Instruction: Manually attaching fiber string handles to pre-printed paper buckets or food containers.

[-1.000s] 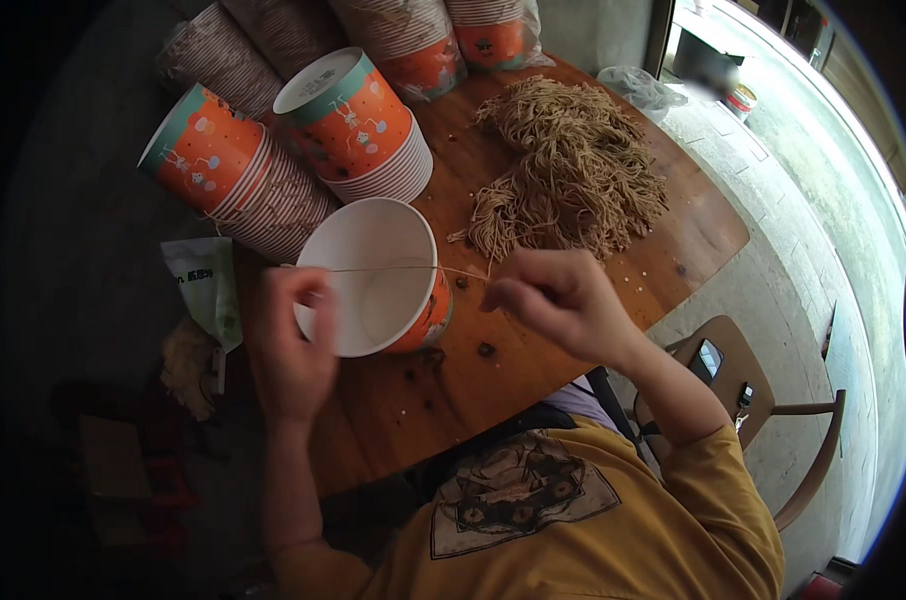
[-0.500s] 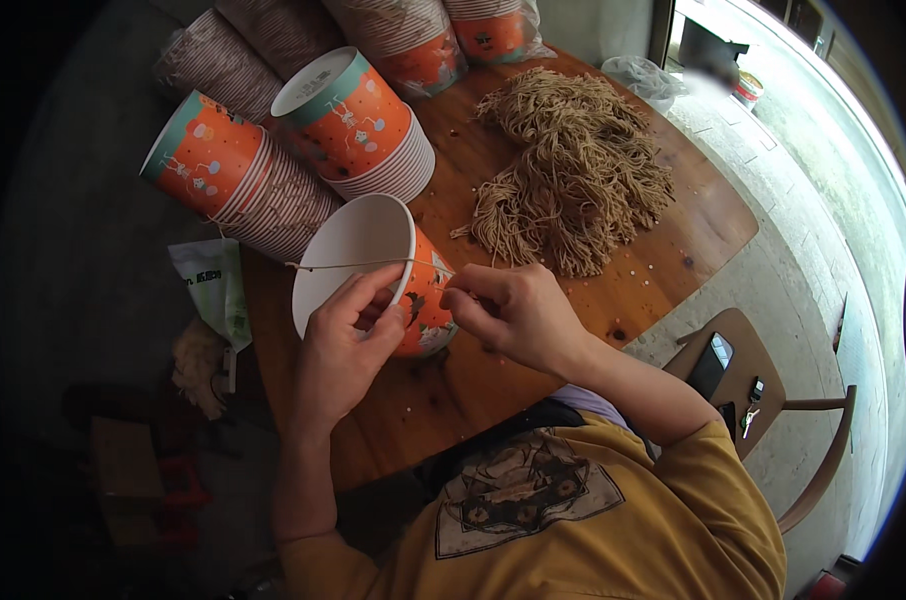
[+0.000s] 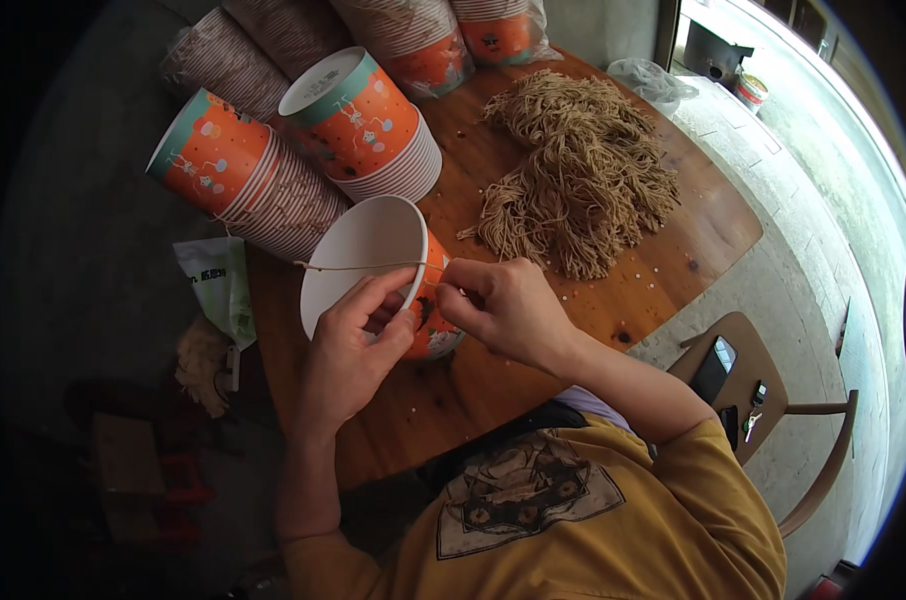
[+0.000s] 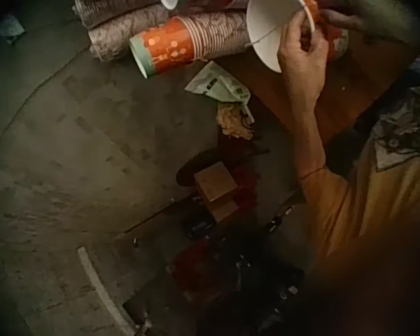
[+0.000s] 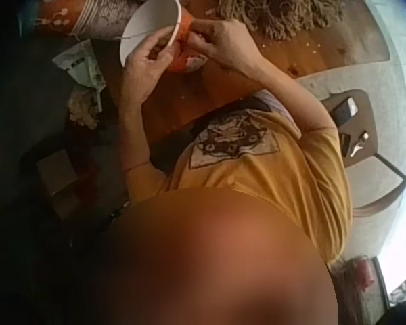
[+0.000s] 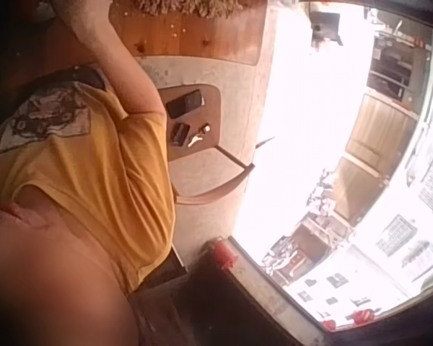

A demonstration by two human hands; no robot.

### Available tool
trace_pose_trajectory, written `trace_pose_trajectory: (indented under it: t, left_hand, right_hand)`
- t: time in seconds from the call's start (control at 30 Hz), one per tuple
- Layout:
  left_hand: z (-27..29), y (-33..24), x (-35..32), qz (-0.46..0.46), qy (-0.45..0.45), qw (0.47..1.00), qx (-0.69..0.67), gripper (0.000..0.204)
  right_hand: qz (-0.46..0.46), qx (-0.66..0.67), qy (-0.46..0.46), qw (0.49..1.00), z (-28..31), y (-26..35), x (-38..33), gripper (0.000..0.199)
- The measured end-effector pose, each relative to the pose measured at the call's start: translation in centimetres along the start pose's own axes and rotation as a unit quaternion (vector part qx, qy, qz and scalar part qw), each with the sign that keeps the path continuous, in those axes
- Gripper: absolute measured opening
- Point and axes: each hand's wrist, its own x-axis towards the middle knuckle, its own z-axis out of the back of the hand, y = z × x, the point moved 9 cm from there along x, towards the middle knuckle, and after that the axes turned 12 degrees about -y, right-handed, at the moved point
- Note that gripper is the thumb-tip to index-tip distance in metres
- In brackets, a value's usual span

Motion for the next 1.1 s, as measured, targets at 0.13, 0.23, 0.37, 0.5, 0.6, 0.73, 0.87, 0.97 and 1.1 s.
trace_pose_trajectory:
  t: [0.13, 0.23, 0.37, 0.5, 0.6, 0.73, 0.87, 0.97, 1.1]
  left_hand:
    - [-0.3, 0.4, -0.1, 0.006, 0.002, 1.000, -0.014, 0.040]
    - [-0.3, 0.0, -0.1, -0.005, 0.007, 1.000, -0.006, 0.041]
    - [-0.7, 0.0, -0.2, -0.016, 0.018, 1.000, 0.000, 0.039]
    - [-1.3, 0.2, -0.4, -0.006, 0.040, 0.999, -0.011, 0.035]
    - [-1.9, 1.4, 0.4, -0.013, 0.050, 0.997, -0.056, 0.028]
    - [-3.5, 2.8, 1.5, 0.014, 0.092, 0.995, -0.047, 0.014]
    - [-4.5, 3.2, 2.3, 0.012, 0.091, 0.995, -0.028, 0.011]
    - [-4.1, 2.1, 2.2, -0.018, 0.073, 0.997, 0.027, 0.009]
    - [-2.9, 3.2, 2.2, 0.016, 0.052, 0.998, -0.014, 0.007]
  right_hand:
    - [-0.032, 0.000, -0.009, 0.999, 0.1, -0.3, 0.1, 0.020]
    - [-0.032, -0.012, -0.005, 0.999, 0.0, -0.3, 0.1, 0.020]
    - [-0.017, -0.015, 0.010, 1.000, -0.2, -0.5, 0.1, 0.017]
    - [-0.015, -0.009, 0.036, 0.999, -0.4, -0.6, -0.1, 0.019]
    - [-0.025, -0.011, 0.057, 0.998, -0.3, -0.8, -0.3, 0.021]
    - [-0.055, -0.004, 0.074, 0.996, -0.1, -1.1, -0.4, 0.021]
    - [-0.093, 0.000, 0.145, 0.985, -0.6, -2.3, -0.9, 0.022]
    - [-0.051, 0.000, 0.161, 0.986, -0.6, -2.3, -0.9, 0.023]
    - [-0.006, -0.021, 0.215, 0.976, 0.1, -2.1, -1.2, 0.021]
